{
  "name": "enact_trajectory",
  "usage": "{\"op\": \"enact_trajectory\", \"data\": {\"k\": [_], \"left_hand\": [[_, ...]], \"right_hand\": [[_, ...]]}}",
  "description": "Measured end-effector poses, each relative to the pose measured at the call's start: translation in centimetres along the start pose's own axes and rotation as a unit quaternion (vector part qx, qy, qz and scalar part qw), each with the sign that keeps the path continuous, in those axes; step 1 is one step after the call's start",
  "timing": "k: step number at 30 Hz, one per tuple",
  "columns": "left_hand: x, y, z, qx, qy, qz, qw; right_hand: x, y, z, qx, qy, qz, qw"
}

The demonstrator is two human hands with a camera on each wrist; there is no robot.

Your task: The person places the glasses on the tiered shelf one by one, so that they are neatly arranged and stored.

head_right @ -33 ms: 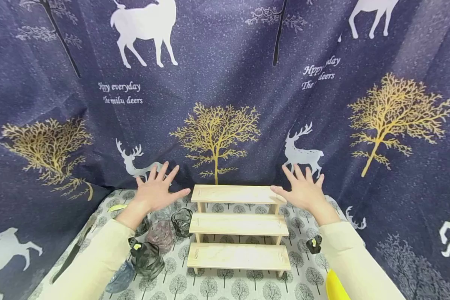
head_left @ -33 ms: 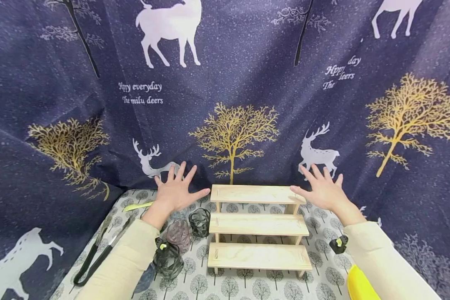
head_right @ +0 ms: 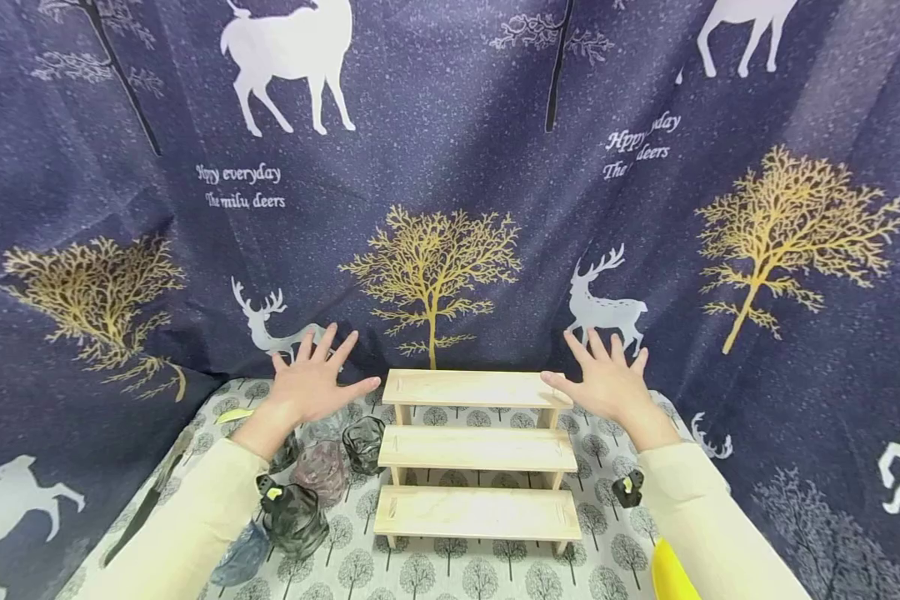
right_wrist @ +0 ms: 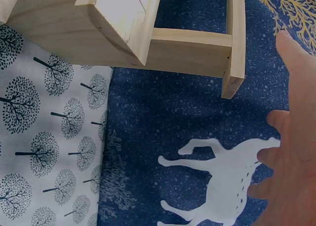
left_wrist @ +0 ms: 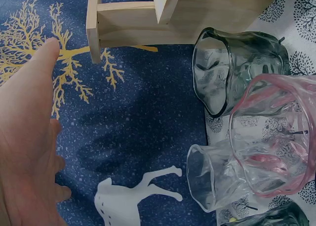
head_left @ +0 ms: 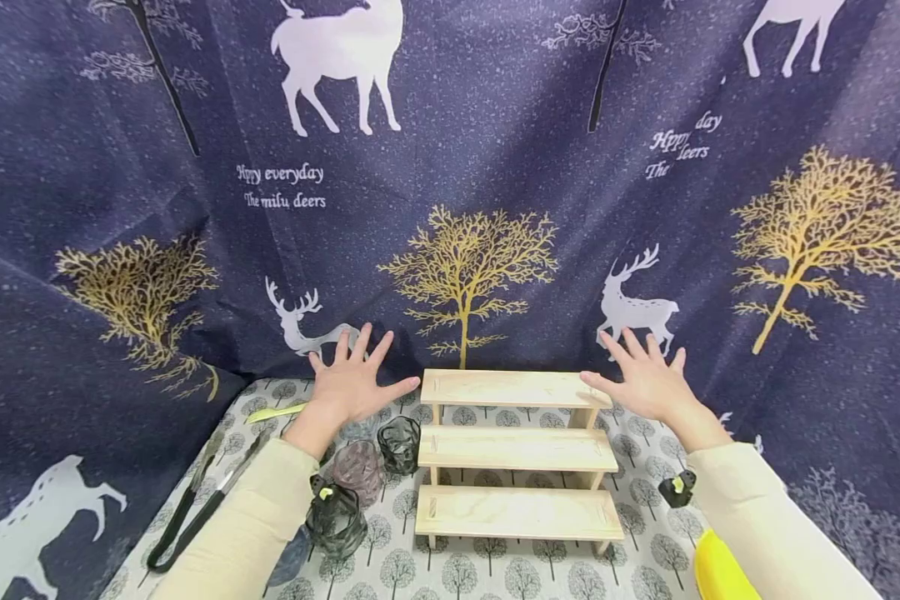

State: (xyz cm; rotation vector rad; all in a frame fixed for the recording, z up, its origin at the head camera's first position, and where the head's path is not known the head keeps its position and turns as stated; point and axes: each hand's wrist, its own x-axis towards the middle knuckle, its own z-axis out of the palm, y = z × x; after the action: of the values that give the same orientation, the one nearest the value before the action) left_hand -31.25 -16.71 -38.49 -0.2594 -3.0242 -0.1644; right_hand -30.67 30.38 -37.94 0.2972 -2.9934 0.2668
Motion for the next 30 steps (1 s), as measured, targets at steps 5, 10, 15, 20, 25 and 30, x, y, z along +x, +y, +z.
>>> {"op": "enact_trajectory", "data": {"k": [5,10,15,20,25,30], "left_hand": [[0.1,-0.1,0.2,0.003,-0.008,0.001,1.0],[0.2,-0.2,0.6,0.009,-0.003,0.003,0.9999],[0.0,-0.2,0.6,0.01,0.017,0.011,0.9998],[-1.1,-0.2,0.3,-0.009,0.048,0.017,0.9986],[-2.9,-0.9,0.1,-0.026,0.084,0.021,0.9959],[-5.4,-2.4,0.4,-0.044,0.102,0.026,0.9935]], "right_hand": [[0.0,0.2,0.2,0.002,-0.008,0.005,1.0],[-0.2,0.2,0.2,0.006,-0.016,0.009,1.0],[-0.8,0.3,0.0,0.02,-0.021,0.017,0.999],[-1.9,0.6,0.3,0.052,-0.017,0.017,0.998],[-3.9,1.0,1.2,0.063,0.006,0.011,0.998],[-6.1,1.2,2.4,0.088,0.017,0.006,0.996]]}}
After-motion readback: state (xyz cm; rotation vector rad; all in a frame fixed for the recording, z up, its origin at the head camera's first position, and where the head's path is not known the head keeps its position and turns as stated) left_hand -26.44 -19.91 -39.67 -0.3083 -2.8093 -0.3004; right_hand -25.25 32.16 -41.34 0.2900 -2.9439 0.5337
